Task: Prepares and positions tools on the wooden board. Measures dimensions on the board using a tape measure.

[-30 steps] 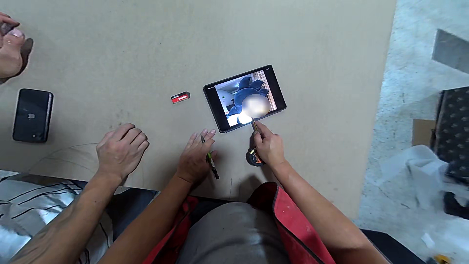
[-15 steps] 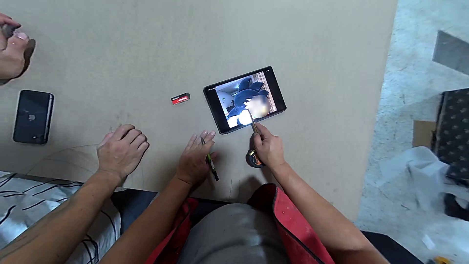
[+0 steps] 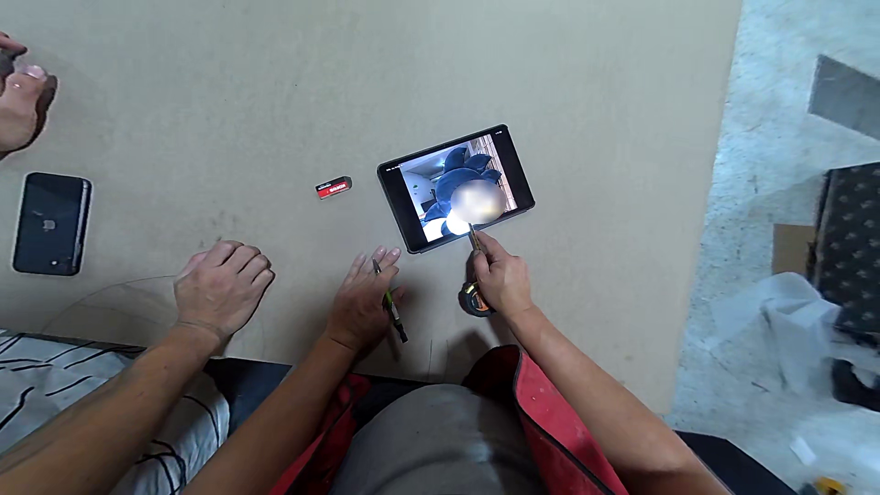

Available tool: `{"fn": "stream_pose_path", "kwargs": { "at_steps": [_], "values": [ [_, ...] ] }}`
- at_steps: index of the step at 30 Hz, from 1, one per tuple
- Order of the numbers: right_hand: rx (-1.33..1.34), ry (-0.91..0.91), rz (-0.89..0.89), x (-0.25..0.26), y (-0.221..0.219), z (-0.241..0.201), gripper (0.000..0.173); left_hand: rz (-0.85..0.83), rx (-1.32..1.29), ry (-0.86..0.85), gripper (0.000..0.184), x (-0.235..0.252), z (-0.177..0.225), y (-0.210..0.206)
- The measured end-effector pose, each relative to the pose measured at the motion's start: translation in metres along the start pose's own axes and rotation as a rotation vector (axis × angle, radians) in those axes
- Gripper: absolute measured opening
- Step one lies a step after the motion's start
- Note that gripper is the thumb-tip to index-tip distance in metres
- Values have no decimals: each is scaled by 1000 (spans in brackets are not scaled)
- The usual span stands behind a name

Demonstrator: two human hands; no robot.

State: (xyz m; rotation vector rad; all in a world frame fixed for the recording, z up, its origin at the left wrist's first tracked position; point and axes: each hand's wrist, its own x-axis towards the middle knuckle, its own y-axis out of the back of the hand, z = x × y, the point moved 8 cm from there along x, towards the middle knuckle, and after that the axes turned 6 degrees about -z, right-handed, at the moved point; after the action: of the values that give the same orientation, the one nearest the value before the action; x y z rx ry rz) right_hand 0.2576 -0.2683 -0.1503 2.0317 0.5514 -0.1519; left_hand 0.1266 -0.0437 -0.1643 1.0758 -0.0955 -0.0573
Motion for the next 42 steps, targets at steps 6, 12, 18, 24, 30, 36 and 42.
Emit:
{"fn": "stream_pose_path", "kwargs": {
  "at_steps": [6, 12, 18, 24, 30, 36, 42],
  "values": [
    [-3, -10, -10, -1, -2, 2, 43, -37, 16, 21, 40, 0, 0, -1],
    [-16, 0, 12, 1, -2, 3, 42, -39, 31, 16, 40, 1, -1, -3],
    [-8, -1, 8, 1, -2, 3, 43, -19, 19, 11, 39, 1, -1, -1],
    [-4, -5, 6, 3, -2, 2, 43, -41, 21, 14, 40, 2, -2, -2],
    [-1, 0, 9, 3, -2, 2, 43, -34, 21, 8, 39, 2, -2, -2],
    [-8, 29, 27, 2, -1, 1, 43, -28, 3, 17, 40, 2, -2, -2],
    [-4, 30, 30, 2, -1, 2, 43, -20, 9, 5, 40, 2, -1, -1]
  ]
}}
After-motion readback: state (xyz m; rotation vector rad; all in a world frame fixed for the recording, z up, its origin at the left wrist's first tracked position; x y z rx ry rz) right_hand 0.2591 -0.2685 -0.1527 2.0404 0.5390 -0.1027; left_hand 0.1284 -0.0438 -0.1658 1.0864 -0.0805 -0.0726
